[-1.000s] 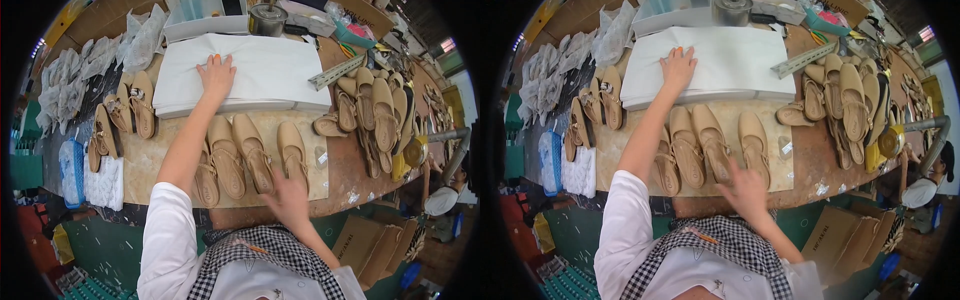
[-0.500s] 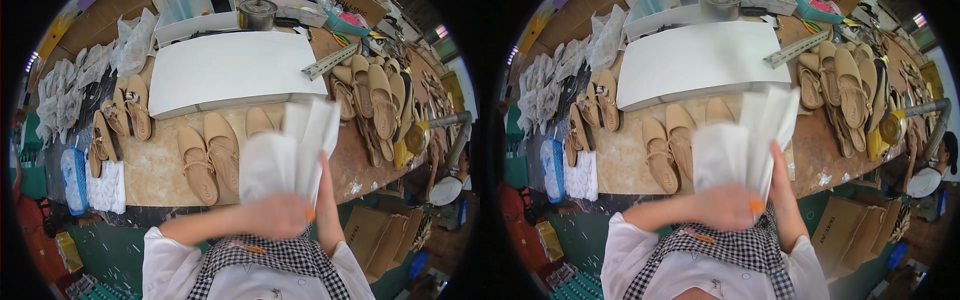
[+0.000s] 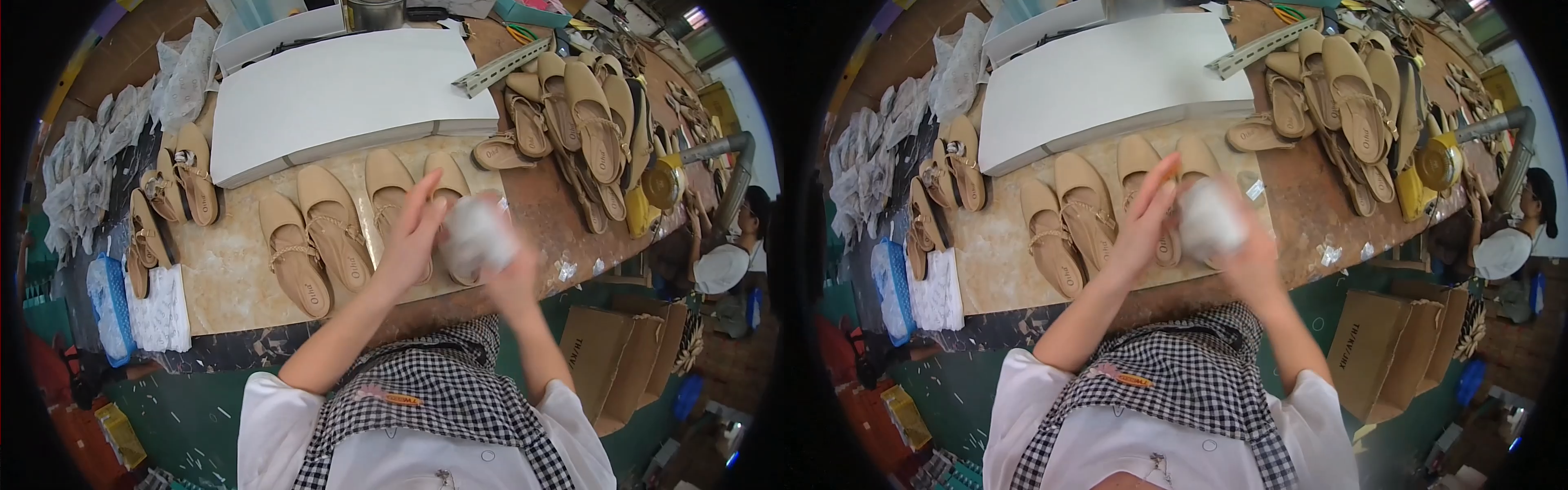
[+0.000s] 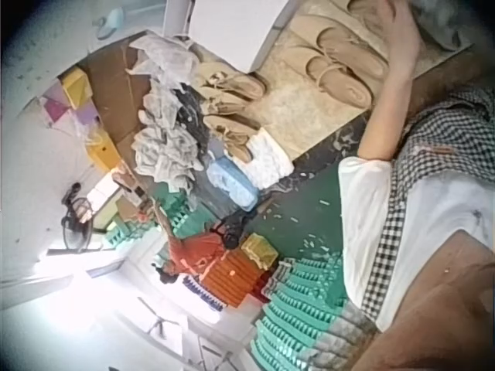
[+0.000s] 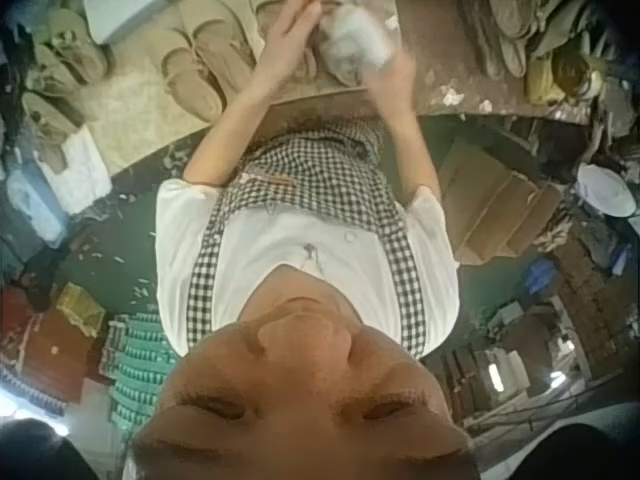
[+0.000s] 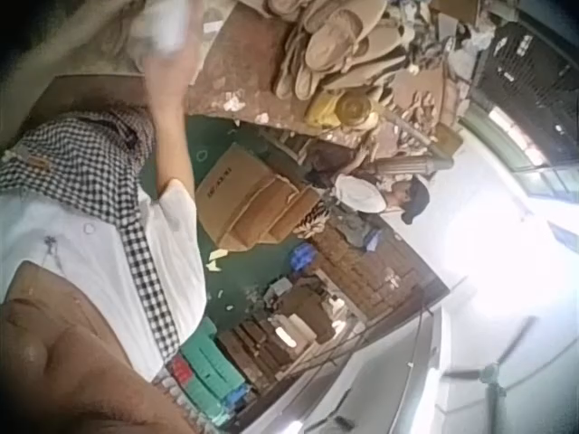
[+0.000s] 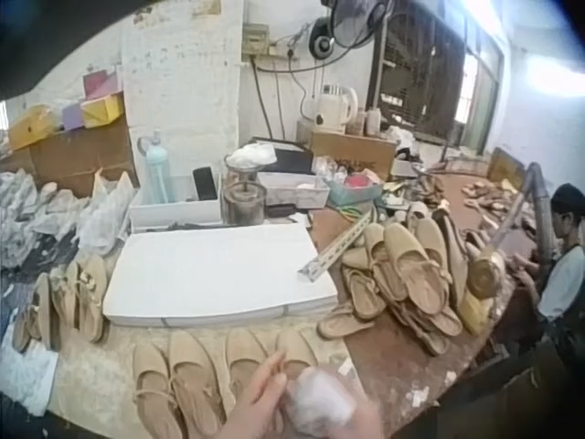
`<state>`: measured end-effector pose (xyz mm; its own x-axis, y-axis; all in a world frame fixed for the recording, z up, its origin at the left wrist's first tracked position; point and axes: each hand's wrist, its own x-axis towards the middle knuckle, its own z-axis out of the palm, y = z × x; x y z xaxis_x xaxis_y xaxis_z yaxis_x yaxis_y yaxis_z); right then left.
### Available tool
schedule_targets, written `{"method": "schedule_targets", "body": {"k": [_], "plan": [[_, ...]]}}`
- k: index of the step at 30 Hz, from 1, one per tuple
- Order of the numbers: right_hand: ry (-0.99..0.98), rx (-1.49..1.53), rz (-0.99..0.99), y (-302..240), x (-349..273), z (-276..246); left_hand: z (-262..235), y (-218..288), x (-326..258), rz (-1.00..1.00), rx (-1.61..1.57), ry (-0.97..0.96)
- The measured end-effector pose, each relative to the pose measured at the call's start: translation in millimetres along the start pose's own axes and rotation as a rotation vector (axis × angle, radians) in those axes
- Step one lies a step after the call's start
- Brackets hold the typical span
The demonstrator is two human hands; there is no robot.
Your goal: Inspecting and finishing shoes using a heat gun and cleaning cloth at a manufacturing station.
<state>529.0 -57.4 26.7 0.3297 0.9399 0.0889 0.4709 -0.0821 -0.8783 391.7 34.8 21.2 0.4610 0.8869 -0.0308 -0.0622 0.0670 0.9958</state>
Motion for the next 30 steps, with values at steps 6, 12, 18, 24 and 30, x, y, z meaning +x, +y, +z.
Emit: {"method": "schedule_targets", "body": {"k": [6,12,18,24,30], "plan": [[-0.092,0.299,0.331,27.1,34.6,-8.2,48.8,-53.7,-53.1,0.451,1.23,-0.288],[-0.085,-0.895,-0.216,59.5,56.7,32.6,63.9,-72.9,-60.1,0.471,1.398,-0.36],[-0.273,-0.036,-0.338,60.2,62.9,3.4,60.9,-82.9,-57.9,0.498,1.382,-0.24],[-0.039,-0.542,-0.132,59.1,100.9,42.9,48.6,-65.1,-50.5,0.551,1.386,-0.37],[0.017,-0.117,0.022,50.8,38.9,-13.6,-98.7,-1.4,151.0,0.539,1.577,0.309]]}}
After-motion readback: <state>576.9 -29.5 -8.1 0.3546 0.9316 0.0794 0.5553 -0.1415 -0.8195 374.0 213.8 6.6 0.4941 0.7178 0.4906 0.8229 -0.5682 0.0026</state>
